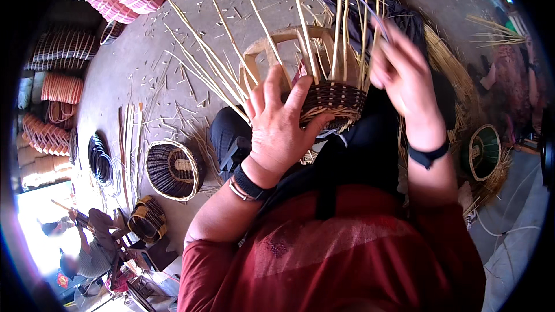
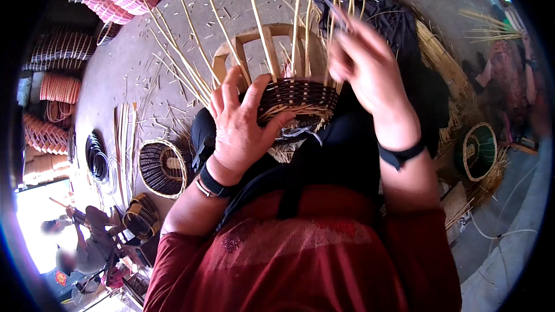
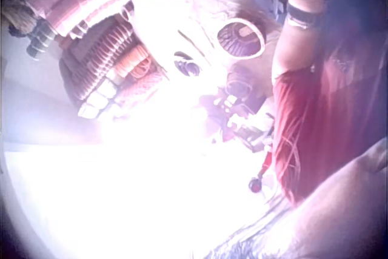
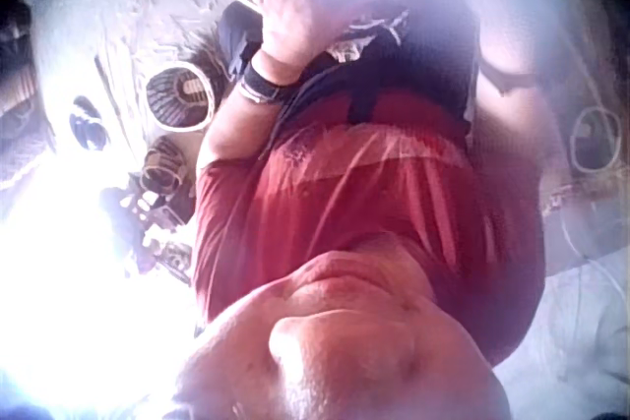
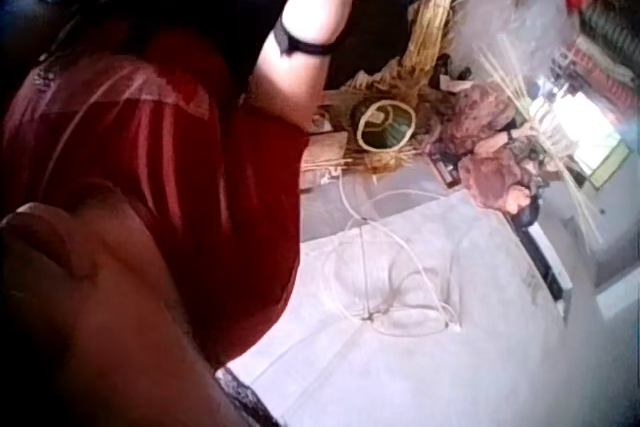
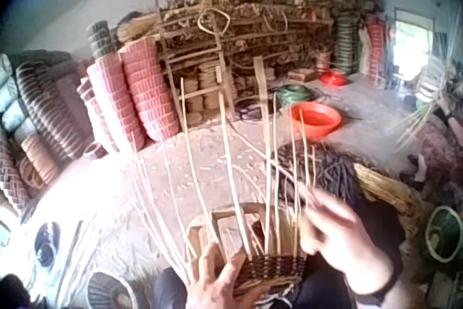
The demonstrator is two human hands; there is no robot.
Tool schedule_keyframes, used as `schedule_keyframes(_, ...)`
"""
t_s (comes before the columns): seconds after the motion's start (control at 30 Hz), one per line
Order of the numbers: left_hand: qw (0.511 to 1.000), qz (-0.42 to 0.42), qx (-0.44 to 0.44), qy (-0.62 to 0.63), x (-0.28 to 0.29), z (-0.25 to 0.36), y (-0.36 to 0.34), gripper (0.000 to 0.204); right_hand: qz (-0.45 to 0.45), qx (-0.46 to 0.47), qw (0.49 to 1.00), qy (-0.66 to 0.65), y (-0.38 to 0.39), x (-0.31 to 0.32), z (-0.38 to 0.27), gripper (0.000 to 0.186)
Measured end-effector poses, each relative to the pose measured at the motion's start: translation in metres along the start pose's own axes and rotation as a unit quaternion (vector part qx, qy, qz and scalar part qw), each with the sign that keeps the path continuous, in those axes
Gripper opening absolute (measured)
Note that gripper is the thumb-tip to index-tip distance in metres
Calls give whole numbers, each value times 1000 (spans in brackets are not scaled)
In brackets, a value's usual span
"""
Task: The person weaves a basket by hand, threading thin strips through vertical wooden slats while rotating the basket on their lap.
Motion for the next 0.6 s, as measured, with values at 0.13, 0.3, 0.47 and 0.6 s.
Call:
schedule_keyframes(0.13,994,25,-101,-12,17,29,-24,90,214,-124,957,-152,54,65,72,33)
schedule_keyframes(0.3,945,-149,-288,34,-15,41,-63,97,111,-64,979,-159,7,60,58,22)
schedule_keyframes(0.47,969,-82,-231,32,-1,23,-61,96,131,-62,978,-152,14,61,57,21)
schedule_keyframes(0.6,972,-81,-220,-7,-4,29,-50,94,232,-46,970,-57,-19,49,38,23)
Point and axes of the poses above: each hand's wrist, its own y-axis away from the middle knuckle, its own x-axis out of the back of the hand, z = x × y, the point moved 10 cm from there along -y, towards the middle knuckle, and after that the axes turned 7 degrees about -x, right-handed, at the moved point
